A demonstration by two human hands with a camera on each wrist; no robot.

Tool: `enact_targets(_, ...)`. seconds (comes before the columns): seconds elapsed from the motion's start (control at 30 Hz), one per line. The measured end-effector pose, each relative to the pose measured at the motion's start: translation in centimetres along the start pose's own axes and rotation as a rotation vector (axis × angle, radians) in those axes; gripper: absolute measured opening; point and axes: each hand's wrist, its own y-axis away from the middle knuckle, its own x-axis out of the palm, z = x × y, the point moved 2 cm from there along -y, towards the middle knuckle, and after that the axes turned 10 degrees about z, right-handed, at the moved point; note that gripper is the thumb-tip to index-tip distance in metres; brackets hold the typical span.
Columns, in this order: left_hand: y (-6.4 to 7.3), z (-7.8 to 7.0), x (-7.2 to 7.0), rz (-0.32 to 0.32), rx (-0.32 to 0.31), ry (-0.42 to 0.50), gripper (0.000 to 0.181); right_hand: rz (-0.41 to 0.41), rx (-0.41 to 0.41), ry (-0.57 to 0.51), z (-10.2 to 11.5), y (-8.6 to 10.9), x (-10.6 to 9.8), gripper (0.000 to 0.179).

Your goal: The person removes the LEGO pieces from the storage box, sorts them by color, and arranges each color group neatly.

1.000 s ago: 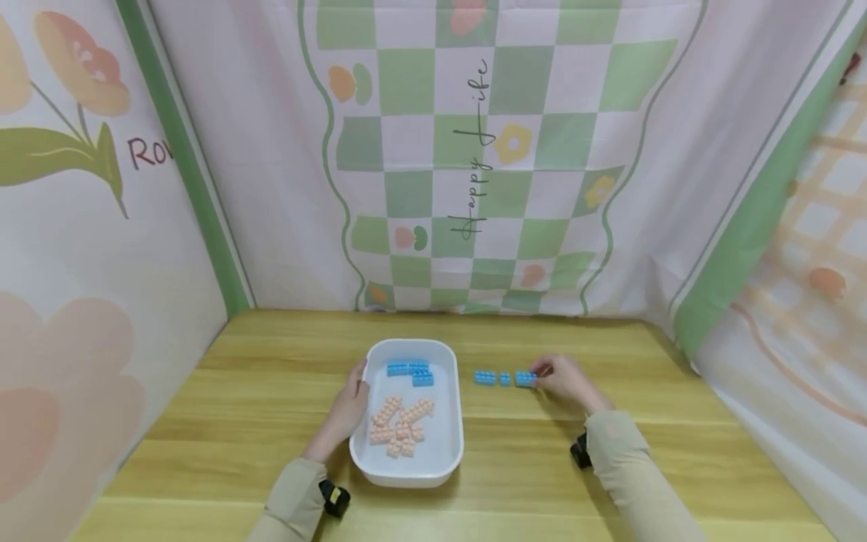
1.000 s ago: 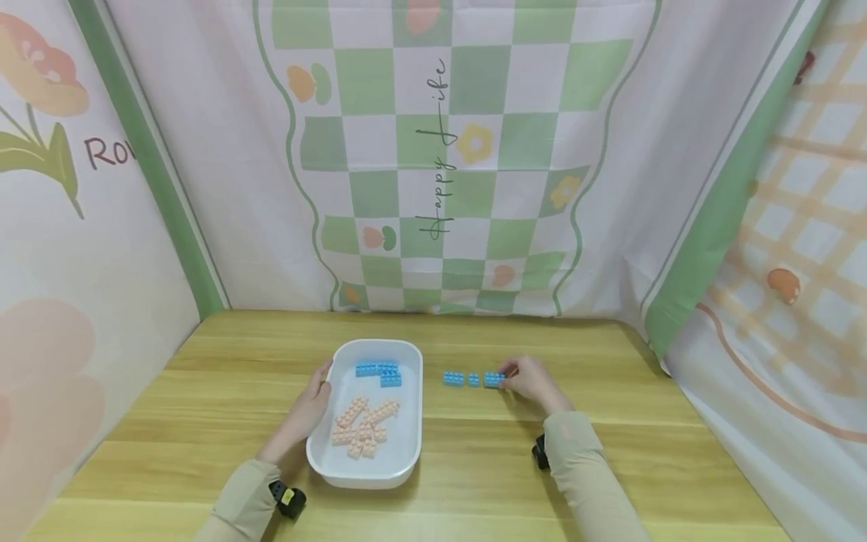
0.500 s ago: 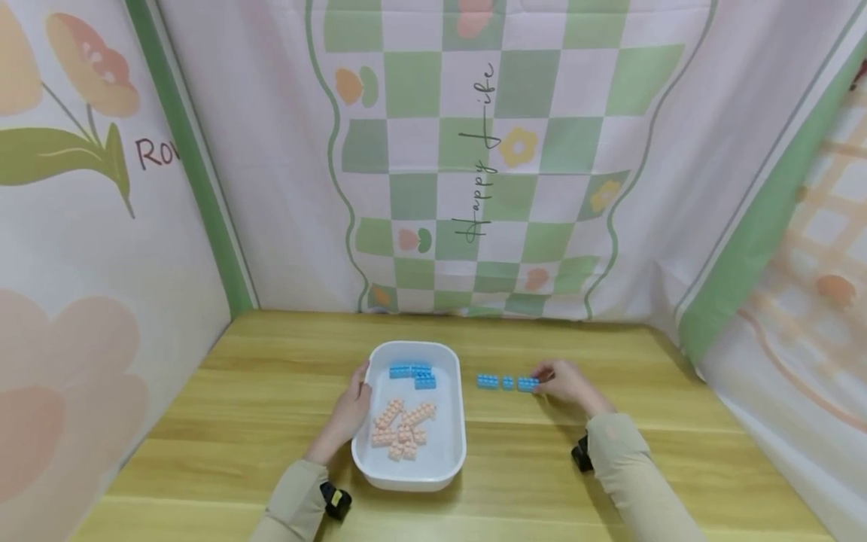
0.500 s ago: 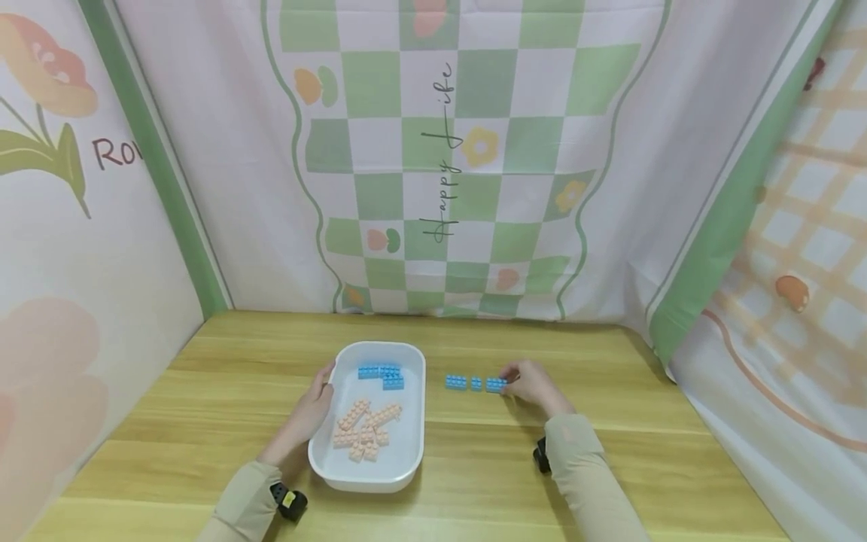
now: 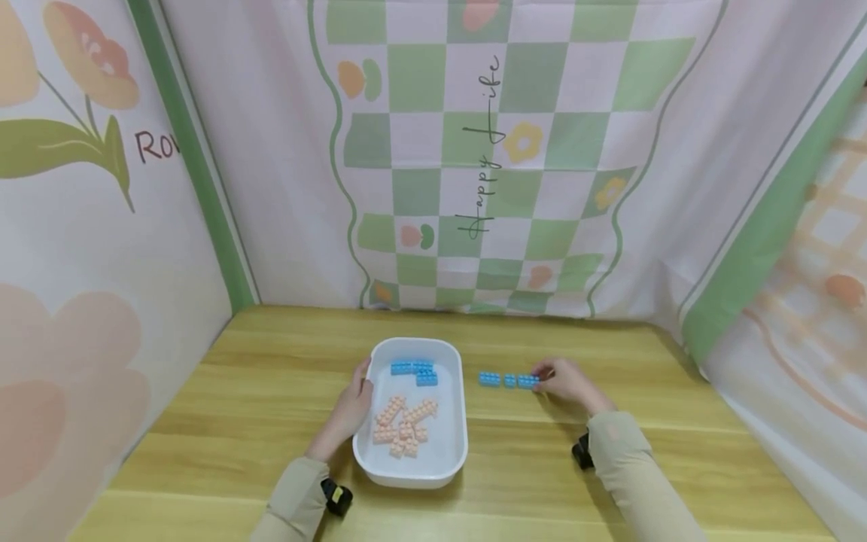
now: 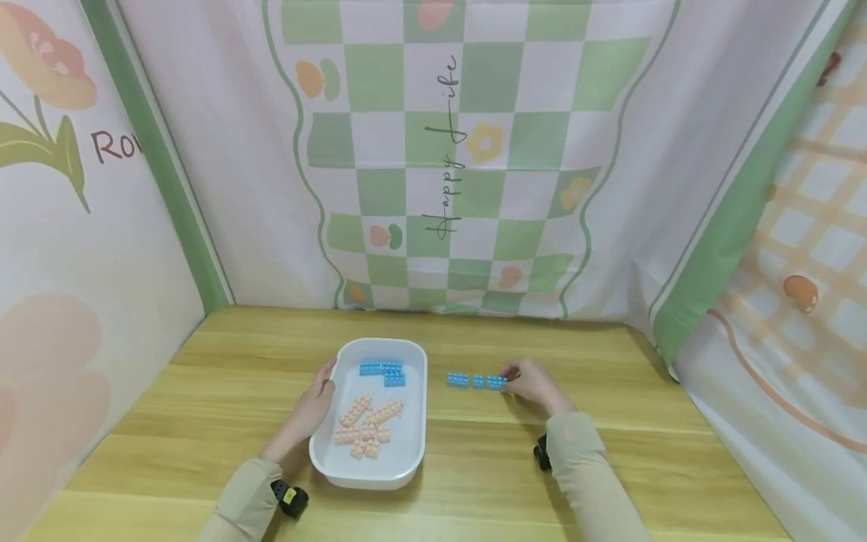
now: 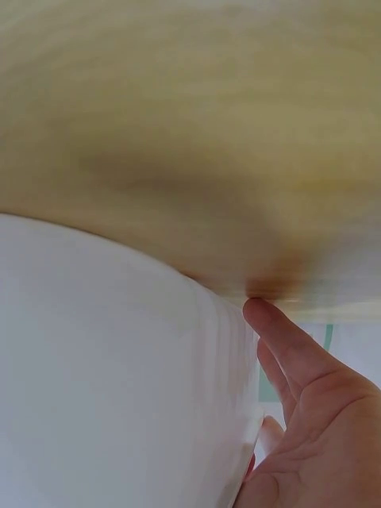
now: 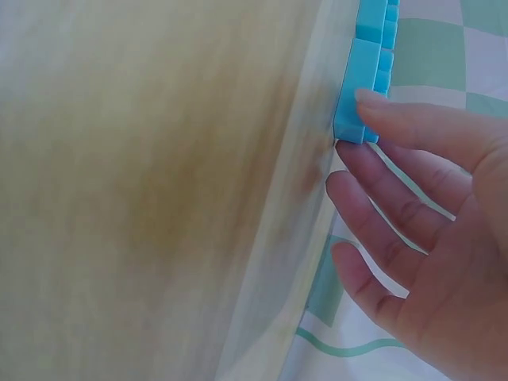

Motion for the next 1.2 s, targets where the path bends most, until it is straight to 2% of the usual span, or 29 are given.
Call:
enact_targets(0.2, -0.5, 0.5, 0.0, 0.008, -0.056, 0.016, 0.050, 0.030, 0.009, -0.010, -0.1, 0.0, 0.0, 0.033)
enact_targets(0.37, -0.5, 0.4, -0.1, 0.010, -0.072, 0.016, 0.050, 0.042, 0.052, -0.067, 0.0, 0.1, -0.5, 0.040)
enact_targets(0.73, -0.8, 0.5, -0.4, 0.010, -0.067, 0.011, 0.051, -0.074, -0.045, -0.018, 2.0, -0.2, -2.0, 0.035)
enact_targets(1.0, -0.7, 0.5, -0.2, 0.025, -0.063, 0.010, 0.051, -0.097, -0.053, 0.023, 3.9, -1.0, -1.7, 0.034)
enact_targets(1.2, -0.7, 0.7, 0.0, 0.036, -0.071, 0.023, 0.051, -0.108, -0.101, 0.036, 5.6, -1.8, -1.1, 0.030)
